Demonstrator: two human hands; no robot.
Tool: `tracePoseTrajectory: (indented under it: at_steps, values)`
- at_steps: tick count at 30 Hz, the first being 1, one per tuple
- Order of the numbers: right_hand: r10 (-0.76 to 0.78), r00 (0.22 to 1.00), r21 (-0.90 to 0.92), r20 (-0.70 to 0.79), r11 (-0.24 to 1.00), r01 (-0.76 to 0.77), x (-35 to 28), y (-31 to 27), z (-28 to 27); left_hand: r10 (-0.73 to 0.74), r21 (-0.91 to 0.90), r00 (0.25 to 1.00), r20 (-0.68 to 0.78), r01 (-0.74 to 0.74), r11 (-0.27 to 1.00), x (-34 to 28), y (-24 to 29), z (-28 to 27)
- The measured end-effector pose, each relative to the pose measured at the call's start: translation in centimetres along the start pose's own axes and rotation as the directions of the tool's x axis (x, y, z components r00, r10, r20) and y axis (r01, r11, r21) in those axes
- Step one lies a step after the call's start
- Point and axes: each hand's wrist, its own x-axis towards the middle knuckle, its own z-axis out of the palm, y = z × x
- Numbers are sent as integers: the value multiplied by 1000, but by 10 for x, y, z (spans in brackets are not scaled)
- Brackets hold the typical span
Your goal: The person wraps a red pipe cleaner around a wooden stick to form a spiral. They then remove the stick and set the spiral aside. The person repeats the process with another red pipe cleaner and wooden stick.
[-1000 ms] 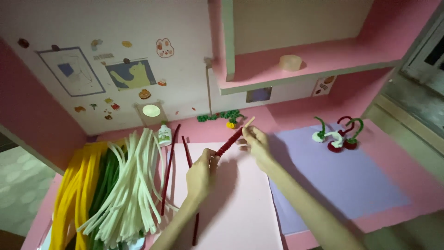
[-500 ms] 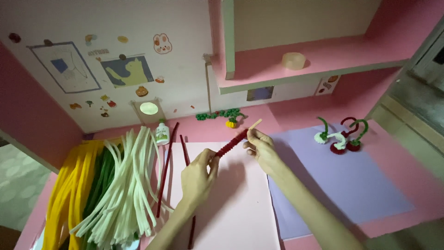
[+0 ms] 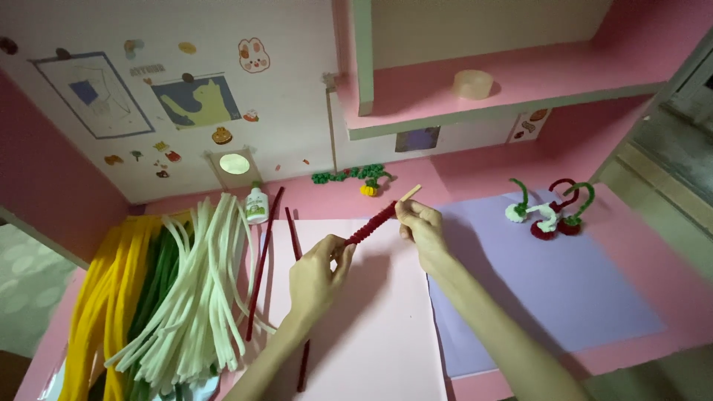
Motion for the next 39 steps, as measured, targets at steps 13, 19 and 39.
tracePoseTrajectory:
  at_steps: [13, 19, 39]
  values:
    - [187, 979, 50, 86, 980, -191, -4, -30, 3, -52, -30, 998, 30, 52, 998, 1, -5, 0]
    - [86, 996, 32, -9, 996, -86, -2, -31, -8, -81, -30, 987, 137, 86, 996, 3, -6, 1]
    - [97, 994, 40, 55, 994, -99, -15, -43, -4, -27, -453, 785, 619, 386, 804, 69, 49, 26]
